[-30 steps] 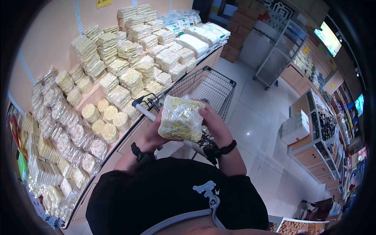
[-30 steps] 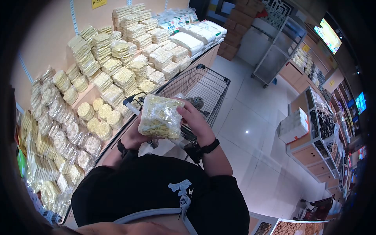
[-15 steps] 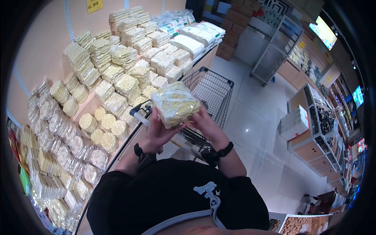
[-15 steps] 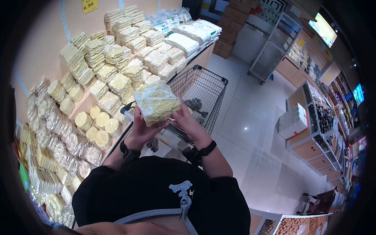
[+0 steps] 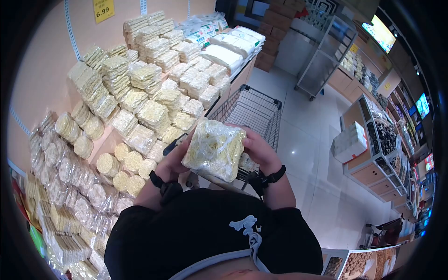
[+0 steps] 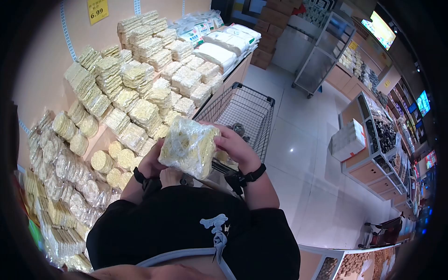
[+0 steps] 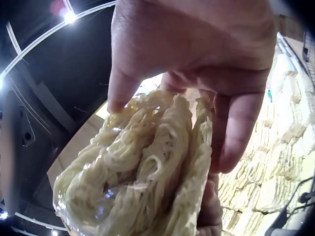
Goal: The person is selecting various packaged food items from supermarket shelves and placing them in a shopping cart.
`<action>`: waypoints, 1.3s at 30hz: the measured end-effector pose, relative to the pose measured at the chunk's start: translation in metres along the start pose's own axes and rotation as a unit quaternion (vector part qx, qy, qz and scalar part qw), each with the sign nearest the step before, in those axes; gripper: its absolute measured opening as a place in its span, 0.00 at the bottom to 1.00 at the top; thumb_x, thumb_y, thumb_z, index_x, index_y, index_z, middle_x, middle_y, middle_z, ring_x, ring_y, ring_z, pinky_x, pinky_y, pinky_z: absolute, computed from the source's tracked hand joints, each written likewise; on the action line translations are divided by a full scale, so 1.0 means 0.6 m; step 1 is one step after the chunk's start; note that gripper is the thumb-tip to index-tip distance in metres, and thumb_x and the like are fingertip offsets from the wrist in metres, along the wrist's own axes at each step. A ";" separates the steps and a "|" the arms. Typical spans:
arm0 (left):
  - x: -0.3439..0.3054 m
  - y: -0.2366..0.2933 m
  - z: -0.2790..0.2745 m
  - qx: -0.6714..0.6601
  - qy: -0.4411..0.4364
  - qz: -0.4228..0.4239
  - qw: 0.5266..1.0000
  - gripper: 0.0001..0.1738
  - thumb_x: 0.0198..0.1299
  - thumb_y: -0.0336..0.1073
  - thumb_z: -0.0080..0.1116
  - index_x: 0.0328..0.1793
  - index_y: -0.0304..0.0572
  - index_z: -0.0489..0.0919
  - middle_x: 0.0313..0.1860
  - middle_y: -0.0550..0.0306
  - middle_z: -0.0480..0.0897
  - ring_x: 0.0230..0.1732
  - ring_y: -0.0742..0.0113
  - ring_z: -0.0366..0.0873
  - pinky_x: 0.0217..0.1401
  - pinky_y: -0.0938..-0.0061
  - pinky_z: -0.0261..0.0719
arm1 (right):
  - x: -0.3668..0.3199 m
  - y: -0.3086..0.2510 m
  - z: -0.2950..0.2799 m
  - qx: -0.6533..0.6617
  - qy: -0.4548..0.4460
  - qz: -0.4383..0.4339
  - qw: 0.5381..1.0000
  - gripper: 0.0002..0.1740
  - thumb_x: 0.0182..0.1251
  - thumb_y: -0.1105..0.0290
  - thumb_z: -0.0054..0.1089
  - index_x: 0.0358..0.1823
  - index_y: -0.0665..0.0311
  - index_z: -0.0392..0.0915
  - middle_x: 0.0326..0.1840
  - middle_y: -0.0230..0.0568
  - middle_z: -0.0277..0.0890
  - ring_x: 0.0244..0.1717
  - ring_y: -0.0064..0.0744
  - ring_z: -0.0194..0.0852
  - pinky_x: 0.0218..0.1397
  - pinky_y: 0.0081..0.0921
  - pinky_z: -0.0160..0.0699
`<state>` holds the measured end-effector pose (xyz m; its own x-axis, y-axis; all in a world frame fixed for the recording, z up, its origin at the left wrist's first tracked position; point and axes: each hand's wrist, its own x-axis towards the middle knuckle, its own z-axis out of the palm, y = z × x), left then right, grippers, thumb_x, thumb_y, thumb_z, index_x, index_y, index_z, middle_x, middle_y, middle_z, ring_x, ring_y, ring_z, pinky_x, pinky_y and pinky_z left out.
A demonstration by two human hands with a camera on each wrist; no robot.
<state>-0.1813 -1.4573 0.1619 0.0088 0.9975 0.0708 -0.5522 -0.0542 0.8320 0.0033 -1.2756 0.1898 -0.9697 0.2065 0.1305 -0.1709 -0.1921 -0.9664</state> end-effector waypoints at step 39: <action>-0.089 0.119 -0.215 0.051 0.103 0.075 0.991 0.45 0.57 0.32 0.62 0.75 0.44 0.46 0.70 0.52 0.61 0.68 0.57 0.63 0.67 0.64 0.66 | 0.256 0.163 0.091 0.176 0.072 0.130 0.973 0.35 0.72 0.41 0.29 0.64 0.65 0.60 0.44 0.45 0.79 0.29 0.29 0.82 0.22 0.21 0.85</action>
<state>-0.3285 -1.5087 0.1466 -0.2423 0.9658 0.0925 -0.4466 -0.1957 0.8731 -0.1720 -1.3153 0.1274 -0.9579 0.2345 -0.1654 0.0031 -0.5678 -0.8231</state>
